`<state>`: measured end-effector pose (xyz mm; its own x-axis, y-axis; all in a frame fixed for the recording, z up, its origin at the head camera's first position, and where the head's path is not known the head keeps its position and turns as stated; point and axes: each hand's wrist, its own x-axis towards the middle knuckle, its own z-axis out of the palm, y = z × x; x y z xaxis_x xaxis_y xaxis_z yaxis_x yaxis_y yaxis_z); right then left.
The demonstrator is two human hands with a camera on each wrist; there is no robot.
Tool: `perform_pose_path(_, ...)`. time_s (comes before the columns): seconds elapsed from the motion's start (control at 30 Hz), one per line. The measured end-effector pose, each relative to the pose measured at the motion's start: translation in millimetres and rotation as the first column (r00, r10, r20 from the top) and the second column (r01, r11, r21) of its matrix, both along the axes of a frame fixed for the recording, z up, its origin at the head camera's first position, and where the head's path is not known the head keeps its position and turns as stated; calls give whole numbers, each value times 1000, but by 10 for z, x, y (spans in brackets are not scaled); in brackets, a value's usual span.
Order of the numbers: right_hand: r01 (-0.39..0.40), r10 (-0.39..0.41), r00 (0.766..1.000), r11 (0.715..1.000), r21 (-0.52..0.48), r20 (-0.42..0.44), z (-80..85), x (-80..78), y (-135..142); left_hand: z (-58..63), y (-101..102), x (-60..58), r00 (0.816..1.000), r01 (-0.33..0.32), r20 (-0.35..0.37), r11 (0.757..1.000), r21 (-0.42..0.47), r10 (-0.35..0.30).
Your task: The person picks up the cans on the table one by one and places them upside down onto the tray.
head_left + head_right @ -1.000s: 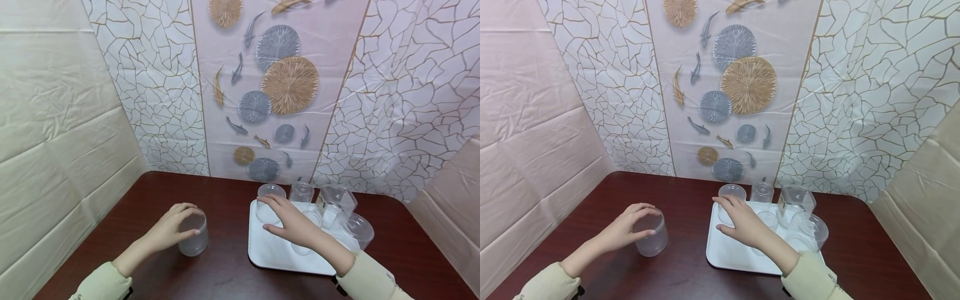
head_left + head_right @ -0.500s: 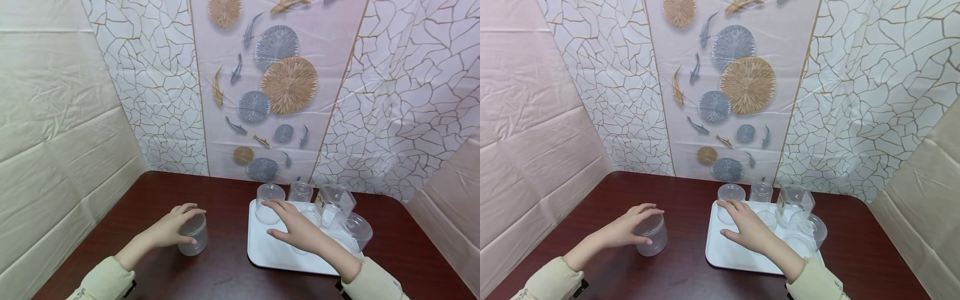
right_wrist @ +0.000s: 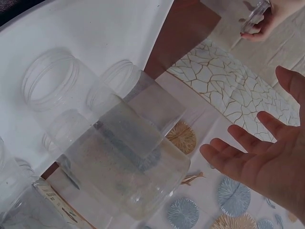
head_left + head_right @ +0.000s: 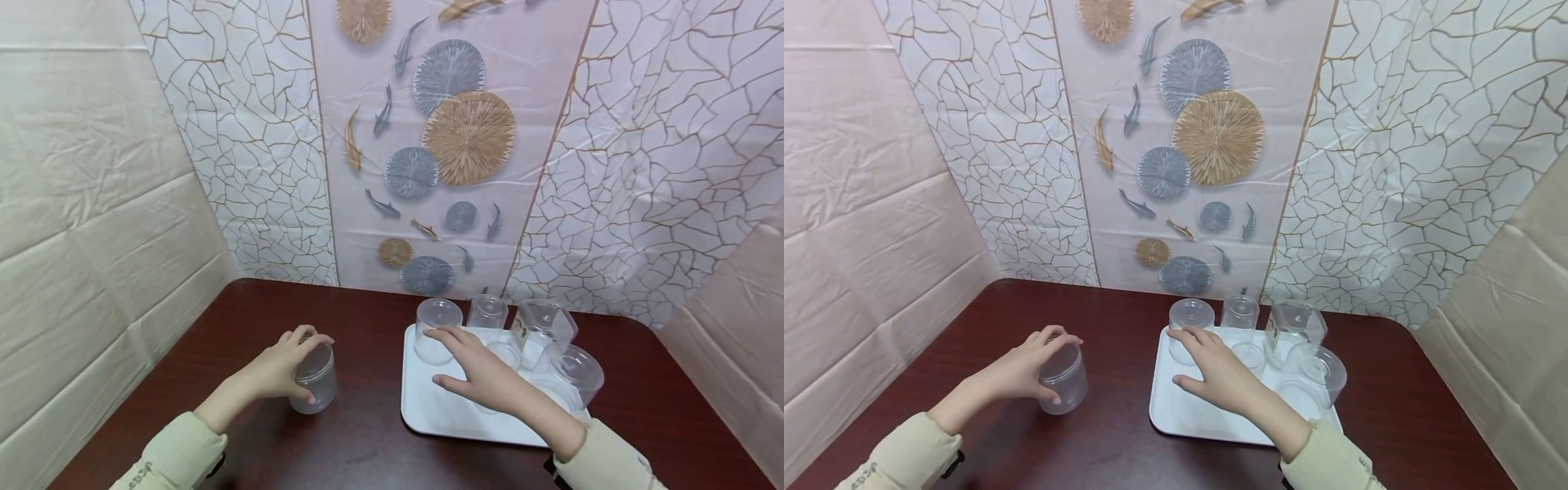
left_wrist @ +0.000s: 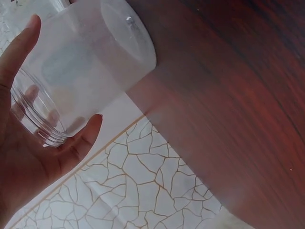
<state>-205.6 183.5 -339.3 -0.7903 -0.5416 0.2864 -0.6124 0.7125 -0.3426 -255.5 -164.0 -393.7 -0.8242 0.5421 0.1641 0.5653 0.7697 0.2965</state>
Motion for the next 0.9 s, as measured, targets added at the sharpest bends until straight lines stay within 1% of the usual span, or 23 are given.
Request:
perform_pose_path(0.13,-1,1,1000,1000,0,-5,4,-1,7,15,4,-4,1000,13,-3,1000,-17,-13)
perform_pose_path(0.27,-9,9,1000,1000,-4,-15,16,-7,4,74,12,6,1000,25,10,999,-35,-25)
perform_pose_path(0.4,-17,17,1000,1000,-7,-4,11,-10,-14,159,8,13,998,39,48,998,-43,-37)
perform_pose_path(0.63,-22,22,1000,1000,-11,6,-18,-15,-18,259,14,-14,992,81,101,994,-73,-73)
perform_pose_path(0.8,-17,17,1000,1000,-12,4,-6,-9,-16,324,34,-22,988,90,135,992,-88,-77)
perform_pose_path(0.9,-16,16,1000,1000,-16,6,0,-8,-14,352,41,-21,987,92,142,990,-104,-77)
